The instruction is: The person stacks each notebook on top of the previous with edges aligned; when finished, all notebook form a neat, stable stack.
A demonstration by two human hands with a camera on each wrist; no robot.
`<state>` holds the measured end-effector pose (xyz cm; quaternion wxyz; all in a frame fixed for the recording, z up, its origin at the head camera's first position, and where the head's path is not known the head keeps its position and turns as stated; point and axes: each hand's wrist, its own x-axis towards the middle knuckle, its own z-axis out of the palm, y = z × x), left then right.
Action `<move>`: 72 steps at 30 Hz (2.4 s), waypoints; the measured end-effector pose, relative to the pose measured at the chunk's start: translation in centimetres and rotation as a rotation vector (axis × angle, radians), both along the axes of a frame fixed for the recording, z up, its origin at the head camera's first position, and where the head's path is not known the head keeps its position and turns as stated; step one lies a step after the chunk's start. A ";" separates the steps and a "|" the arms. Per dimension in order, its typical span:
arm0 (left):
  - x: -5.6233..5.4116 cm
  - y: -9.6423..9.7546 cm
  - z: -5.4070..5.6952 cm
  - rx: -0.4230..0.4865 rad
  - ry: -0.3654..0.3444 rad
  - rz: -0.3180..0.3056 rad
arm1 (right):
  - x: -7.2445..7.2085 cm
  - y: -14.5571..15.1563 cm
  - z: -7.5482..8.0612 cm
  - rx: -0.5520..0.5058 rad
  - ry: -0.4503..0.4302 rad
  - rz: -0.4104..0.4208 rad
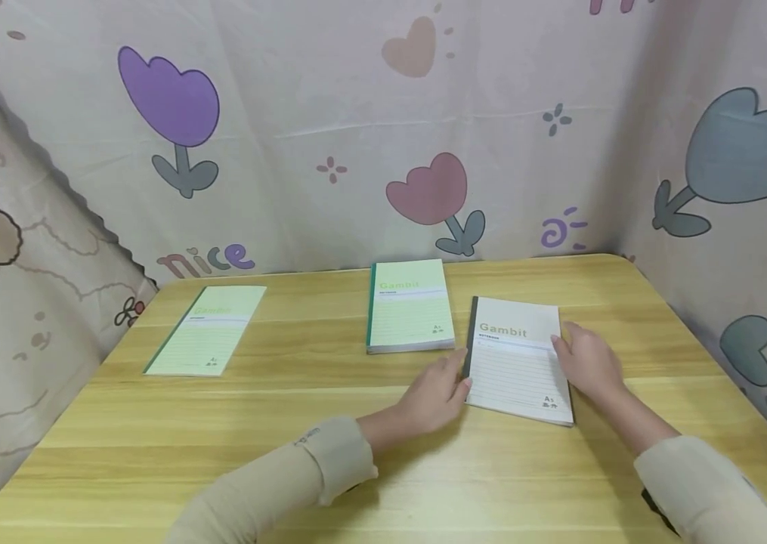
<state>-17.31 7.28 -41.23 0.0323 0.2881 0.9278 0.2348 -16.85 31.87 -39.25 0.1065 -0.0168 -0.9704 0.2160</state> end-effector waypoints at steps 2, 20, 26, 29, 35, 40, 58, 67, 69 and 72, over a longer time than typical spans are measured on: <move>0.2 0.2 0.1 -0.027 -0.012 0.017 | 0.4 0.3 -0.4 0.016 -0.050 0.013; 1.2 2.4 0.5 -0.247 0.043 0.070 | 3.7 -1.3 -1.6 0.098 -0.191 0.060; 1.1 2.2 0.4 -0.161 0.002 0.081 | 3.9 -2.0 -1.6 0.110 -0.196 0.047; 1.0 2.0 0.4 -0.080 -0.012 0.095 | 3.8 -2.1 -1.5 0.120 -0.206 0.051; 0.5 1.5 0.2 0.195 -0.095 0.074 | 3.6 -2.0 -1.1 0.134 -0.243 0.058; -0.4 1.5 0.3 0.523 -0.325 0.088 | 3.4 -1.8 -0.8 0.088 -0.289 0.056; -2.6 1.4 1.5 0.810 -0.601 0.224 | 3.1 -0.1 0.9 -0.595 -0.555 0.076; -3.6 -0.8 2.6 0.744 -0.540 0.108 | 3.3 -1.1 1.0 -0.723 -0.449 0.104; -3.6 -1.3 2.7 0.730 -0.515 0.077 | 3.2 -1.2 1.1 -0.721 -0.429 0.114; -3.5 -2.0 2.9 0.727 -0.491 0.041 | 3.0 -1.5 1.3 -0.717 -0.398 0.136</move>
